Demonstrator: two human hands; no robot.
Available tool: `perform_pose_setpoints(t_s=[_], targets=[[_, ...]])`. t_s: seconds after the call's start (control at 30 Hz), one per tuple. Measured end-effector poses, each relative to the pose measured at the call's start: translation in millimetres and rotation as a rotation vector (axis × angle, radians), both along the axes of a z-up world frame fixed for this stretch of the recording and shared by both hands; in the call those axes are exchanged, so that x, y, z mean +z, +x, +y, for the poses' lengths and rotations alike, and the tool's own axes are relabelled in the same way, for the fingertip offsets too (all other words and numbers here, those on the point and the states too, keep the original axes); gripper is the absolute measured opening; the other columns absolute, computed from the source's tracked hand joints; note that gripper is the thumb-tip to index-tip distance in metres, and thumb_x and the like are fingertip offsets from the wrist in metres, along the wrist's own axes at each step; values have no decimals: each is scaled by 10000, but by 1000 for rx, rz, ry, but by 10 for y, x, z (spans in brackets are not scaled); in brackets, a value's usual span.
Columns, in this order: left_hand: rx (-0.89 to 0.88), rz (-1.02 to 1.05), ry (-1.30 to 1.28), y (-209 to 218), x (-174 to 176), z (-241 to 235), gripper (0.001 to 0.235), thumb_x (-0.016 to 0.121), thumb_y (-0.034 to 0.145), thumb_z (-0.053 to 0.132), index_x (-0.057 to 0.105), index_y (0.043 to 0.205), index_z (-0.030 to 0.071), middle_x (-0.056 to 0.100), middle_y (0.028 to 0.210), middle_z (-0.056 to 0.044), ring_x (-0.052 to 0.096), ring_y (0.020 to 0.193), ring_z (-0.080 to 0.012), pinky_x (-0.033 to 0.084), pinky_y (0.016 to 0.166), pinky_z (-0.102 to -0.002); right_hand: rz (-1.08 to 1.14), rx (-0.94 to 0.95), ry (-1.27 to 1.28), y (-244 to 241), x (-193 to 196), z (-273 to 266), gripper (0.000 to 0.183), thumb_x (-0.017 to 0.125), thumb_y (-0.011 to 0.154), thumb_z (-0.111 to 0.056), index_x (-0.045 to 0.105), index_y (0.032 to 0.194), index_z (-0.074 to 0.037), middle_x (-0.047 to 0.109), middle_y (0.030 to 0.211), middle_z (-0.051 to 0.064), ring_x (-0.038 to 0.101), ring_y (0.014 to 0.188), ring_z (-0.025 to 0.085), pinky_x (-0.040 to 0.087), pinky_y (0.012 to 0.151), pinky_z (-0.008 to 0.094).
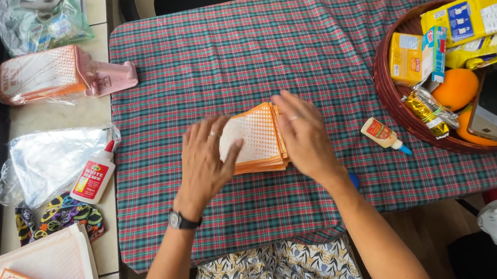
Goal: The person opens stacks of orange-and-white printed paper packs, applies glue from a small bottle to the inner edges, and folds them closed. The person repeats this process for several packs, stacking the finished ones on the table.
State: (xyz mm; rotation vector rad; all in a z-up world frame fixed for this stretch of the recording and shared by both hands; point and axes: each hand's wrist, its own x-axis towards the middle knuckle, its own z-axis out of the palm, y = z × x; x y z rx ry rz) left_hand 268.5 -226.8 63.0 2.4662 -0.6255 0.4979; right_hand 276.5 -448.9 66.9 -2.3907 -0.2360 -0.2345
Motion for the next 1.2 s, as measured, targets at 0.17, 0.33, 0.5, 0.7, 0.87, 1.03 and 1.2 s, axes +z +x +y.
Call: perform_pose_setpoints(t_s=[0.17, 0.33, 0.5, 0.7, 0.87, 1.03, 1.2], targets=[[22, 89, 238, 124, -271, -33, 542, 304, 1088, 406, 451, 1555, 173, 366, 1648, -138, 214, 1541, -423, 92, 1183, -676, -175, 196, -242, 47, -98, 417, 516, 415, 1104, -242, 406, 1586, -60, 342, 1652, 204, 138, 1560, 429, -28, 1190, 691], [55, 264, 355, 114, -581, -152, 670, 266, 1020, 584, 294, 1635, 318, 121, 1738, -56, -2, 1580, -380, -66, 1180, -696, -35, 161, -356, 19, -592, 271, 633, 424, 1086, -327, 266, 1640, -64, 189, 1725, 151, 65, 1576, 417, -19, 1181, 712], [36, 357, 353, 128, -643, -200, 690, 256, 1015, 622, 252, 1643, 334, 113, 1732, -74, -20, 1573, -391, -107, 1164, -706, 63, 175, -272, 26, -658, 217, 669, 392, 1088, -377, 193, 1660, -94, 131, 1740, 129, 20, 1580, 408, -21, 1197, 680], [15, 299, 340, 134, -609, -193, 683, 204, 1042, 582, 192, 1656, 284, 124, 1728, -120, 5, 1581, -407, -103, 1181, -706, 110, 187, -293, 69, -503, 253, 798, 260, 1050, -594, 147, 1654, -84, 131, 1731, 133, 35, 1589, 383, -30, 1238, 615], [-80, 246, 224, 143, -590, -48, 673, 236, 1076, 487, 165, 1651, 144, 78, 1734, -141, 8, 1602, -388, -100, 1215, -694, 180, 207, -304, 60, -504, 220, 871, 197, 1019, -670, 63, 1651, -86, 63, 1740, 114, 31, 1599, 356, -41, 1256, 586], [69, 309, -975, 90, -616, 309, 839, 599, 702, -95, 386, 1503, 29, 295, 1598, -188, 207, 1572, -391, 77, 1298, -526, 192, 239, -33, 55, -562, 136, 1138, 550, 919, -737, -30, 1673, -113, -120, 1722, 216, -96, 1564, 474, -108, 1210, 664], [445, 469, -620, -97, -494, 371, 673, 722, 877, 136, 441, 1471, -10, 504, 1258, -236, 606, 1094, -411, 565, 887, -468, 152, 316, 639, 43, -287, -147, 983, 690, 933, -548, 182, 1670, -140, -225, 1700, 193, -208, 1546, 431, -159, 1206, 646]])
